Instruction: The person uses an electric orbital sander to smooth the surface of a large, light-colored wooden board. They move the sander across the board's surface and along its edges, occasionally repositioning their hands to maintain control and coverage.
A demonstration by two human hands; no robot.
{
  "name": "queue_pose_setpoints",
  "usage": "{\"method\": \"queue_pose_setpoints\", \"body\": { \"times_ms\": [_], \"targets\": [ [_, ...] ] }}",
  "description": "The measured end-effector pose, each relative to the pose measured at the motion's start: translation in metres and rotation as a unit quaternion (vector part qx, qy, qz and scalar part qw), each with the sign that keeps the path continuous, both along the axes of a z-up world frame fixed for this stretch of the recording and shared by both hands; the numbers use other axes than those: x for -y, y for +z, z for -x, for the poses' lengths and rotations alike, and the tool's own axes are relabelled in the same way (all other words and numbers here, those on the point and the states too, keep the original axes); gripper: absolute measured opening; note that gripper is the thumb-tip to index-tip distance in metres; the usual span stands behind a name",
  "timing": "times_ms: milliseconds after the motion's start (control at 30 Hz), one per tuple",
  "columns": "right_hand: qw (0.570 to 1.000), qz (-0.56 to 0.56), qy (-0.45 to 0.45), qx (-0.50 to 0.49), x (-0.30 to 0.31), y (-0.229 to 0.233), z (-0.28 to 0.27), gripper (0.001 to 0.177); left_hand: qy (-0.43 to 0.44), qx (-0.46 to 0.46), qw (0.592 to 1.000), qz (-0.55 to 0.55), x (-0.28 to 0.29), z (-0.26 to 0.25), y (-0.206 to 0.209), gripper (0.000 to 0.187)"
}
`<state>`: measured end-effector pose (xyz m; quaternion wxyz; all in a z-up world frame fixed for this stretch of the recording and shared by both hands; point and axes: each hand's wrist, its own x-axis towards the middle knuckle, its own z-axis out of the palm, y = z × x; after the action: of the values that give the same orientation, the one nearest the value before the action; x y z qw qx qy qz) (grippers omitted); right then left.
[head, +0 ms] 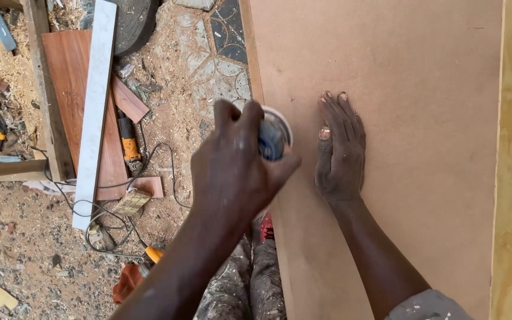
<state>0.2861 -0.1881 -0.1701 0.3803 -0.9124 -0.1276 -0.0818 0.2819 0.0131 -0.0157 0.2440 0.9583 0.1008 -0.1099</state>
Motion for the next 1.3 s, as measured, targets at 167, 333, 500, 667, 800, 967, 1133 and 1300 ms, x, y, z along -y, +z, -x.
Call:
{"method": "queue_pose_setpoints", "body": {
  "times_ms": [167,333,500,667,800,967,1133,1300],
  "targets": [
    [1.0,0.002,-0.004,0.026,-0.004,0.001,-0.002,0.062,-0.018,0.068,0.997,-0.024,-0.019,-0.08,-0.011,0.067],
    [1.0,-0.007,0.005,0.022,-0.002,0.005,-0.005,0.061,-0.053,0.026,0.998,-0.005,-0.016,-0.032,0.003,0.078],
    [1.0,-0.009,-0.002,0.005,-0.002,0.004,-0.003,0.06,-0.058,-0.079,0.995,0.021,0.018,0.083,0.011,0.072],
    [0.998,0.067,0.009,0.018,-0.002,0.006,-0.003,0.048,-0.011,-0.179,0.984,0.025,0.04,0.146,-0.005,0.072],
    [0.986,0.159,0.057,-0.007,0.0,0.004,-0.005,0.073,0.022,-0.159,0.987,0.025,0.029,0.114,0.008,0.064],
    [0.983,0.169,0.07,-0.005,-0.001,0.002,-0.008,0.071,-0.003,-0.159,0.987,-0.012,0.023,0.087,0.017,0.064],
    [0.986,0.154,0.06,-0.016,-0.004,0.005,-0.007,0.064,0.008,-0.189,0.982,0.009,0.031,0.097,0.013,0.065],
    [0.987,0.146,0.059,-0.012,-0.002,0.006,-0.006,0.06,0.015,-0.173,0.985,0.003,0.032,0.079,0.013,0.066]
  ]
}}
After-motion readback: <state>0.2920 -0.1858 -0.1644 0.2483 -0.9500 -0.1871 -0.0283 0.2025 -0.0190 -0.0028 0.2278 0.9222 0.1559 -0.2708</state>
